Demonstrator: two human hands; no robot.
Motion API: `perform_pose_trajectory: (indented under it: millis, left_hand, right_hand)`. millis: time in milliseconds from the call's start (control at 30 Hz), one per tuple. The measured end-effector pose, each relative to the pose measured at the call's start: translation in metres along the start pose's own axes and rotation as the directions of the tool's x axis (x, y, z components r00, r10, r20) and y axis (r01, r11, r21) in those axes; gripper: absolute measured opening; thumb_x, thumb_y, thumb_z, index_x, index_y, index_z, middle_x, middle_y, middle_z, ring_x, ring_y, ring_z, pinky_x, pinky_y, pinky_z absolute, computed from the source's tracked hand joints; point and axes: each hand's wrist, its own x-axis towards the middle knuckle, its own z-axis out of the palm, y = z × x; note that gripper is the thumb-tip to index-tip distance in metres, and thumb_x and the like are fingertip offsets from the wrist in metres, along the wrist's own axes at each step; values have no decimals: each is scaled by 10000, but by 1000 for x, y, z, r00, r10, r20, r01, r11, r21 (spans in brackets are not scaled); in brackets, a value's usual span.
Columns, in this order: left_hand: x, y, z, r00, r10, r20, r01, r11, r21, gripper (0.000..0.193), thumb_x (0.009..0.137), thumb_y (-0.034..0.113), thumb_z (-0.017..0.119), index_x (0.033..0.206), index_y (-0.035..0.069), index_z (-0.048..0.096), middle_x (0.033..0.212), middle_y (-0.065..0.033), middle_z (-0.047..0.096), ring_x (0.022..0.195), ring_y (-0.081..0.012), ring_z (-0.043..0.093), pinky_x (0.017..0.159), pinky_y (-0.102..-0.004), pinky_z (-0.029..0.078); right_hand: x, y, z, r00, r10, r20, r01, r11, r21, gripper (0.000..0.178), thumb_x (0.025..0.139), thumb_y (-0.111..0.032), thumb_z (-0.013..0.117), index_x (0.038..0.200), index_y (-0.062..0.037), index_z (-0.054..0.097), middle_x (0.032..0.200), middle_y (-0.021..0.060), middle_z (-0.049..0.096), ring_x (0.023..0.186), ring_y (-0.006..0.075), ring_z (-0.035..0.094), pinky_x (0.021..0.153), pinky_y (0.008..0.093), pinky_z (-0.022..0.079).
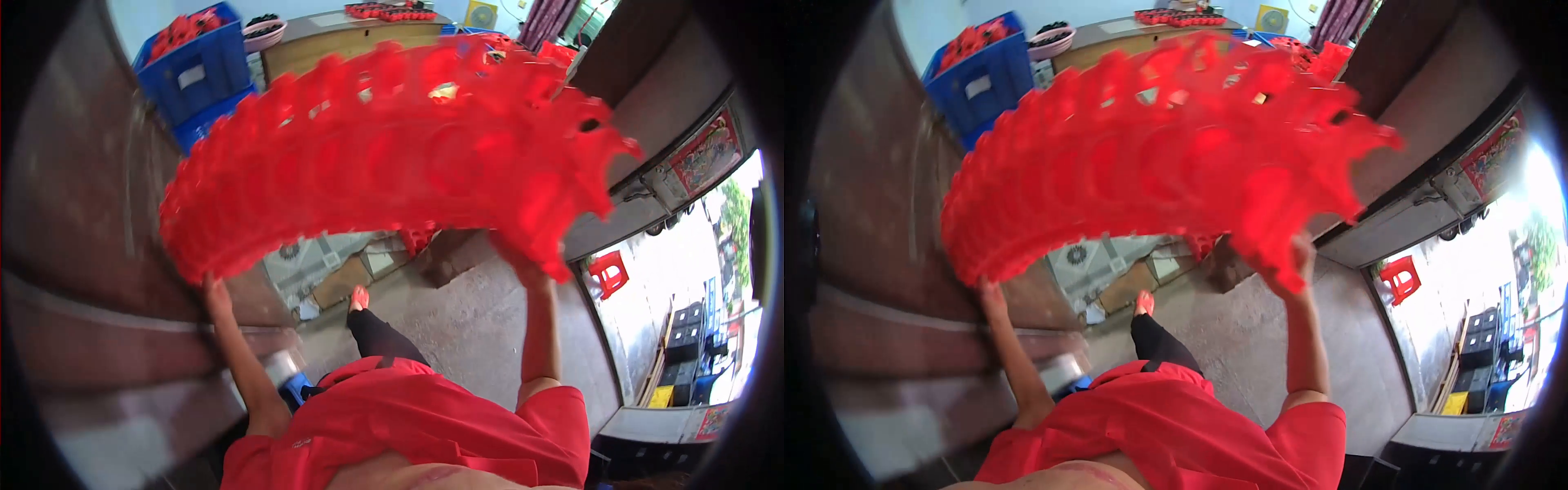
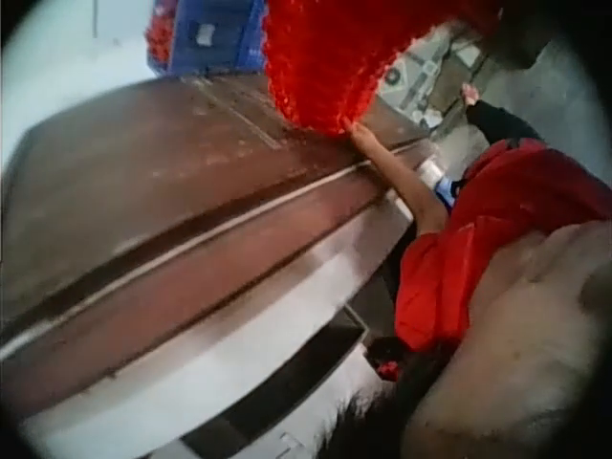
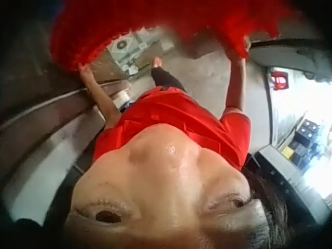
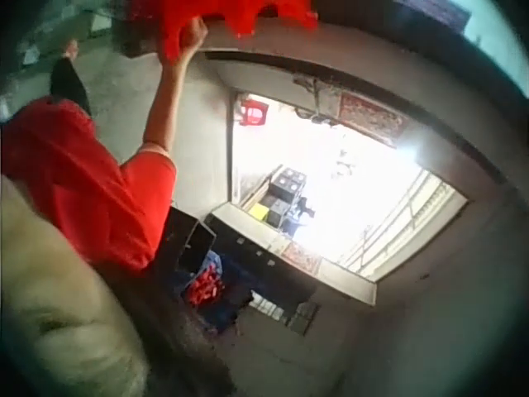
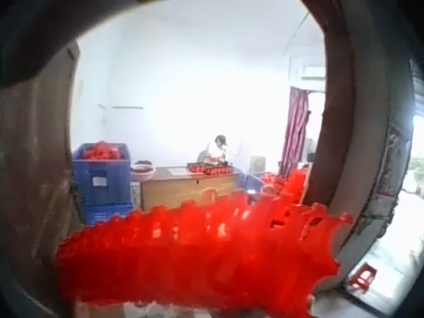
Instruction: The person carries stacks of red plastic parts from a shelving rack into a workroom. The person then sits at a table and assembles the red plastic parts with black plastic components by hand, placing the assembled items onto the table.
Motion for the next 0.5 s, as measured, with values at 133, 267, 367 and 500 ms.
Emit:
perform_pose_trajectory:
  millis: [133, 267, 367, 500]
  left_hand:
    - [57, 2, 24, 977, -53, -204, 101, 968, 228, 643, 794, 191, 720, 1346, 39, 428, 1333, -105, 507, 1199, -250, 503, 999, -396, 417]
    - [131, -9, 51, 993, -49, -104, 90, 895, 437, 697, 786, 164, 717, 1381, 34, 378, 1368, -116, 467, 1228, -267, 477, 1024, -408, 401]
    - [189, -32, 86, 1000, -19, 22, 5, 851, 525, 645, 809, 142, 702, 1367, 19, 402, 1316, -108, 518, 1187, -251, 512, 1003, -397, 421]
    - [282, -96, 94, 981, -192, 37, 130, 778, 614, 660, 799, 135, 714, 1368, 19, 401, 1315, -103, 516, 1166, -246, 525, 989, -396, 435]
  right_hand:
    - [112, 10, 58, 971, -227, 69, 230, 827, -513, 321, 755, -160, 768, 1032, -41, 658, 1007, 63, 681, 925, 191, 651, 803, 341, 512]
    - [172, 69, 82, 992, 121, -39, -123, 991, -56, 284, 728, -82, 774, 984, -18, 671, 913, 57, 694, 854, 156, 658, 771, 301, 503]
    - [209, 111, 97, 977, 121, -176, -123, 992, 3, 281, 723, -53, 771, 984, -14, 672, 900, 48, 690, 836, 133, 644, 763, 283, 497]
    - [229, 200, 110, 897, 378, -229, -343, 922, 179, 333, 770, -1, 716, 1092, -25, 632, 988, 5, 664, 907, 82, 591, 808, 254, 481]
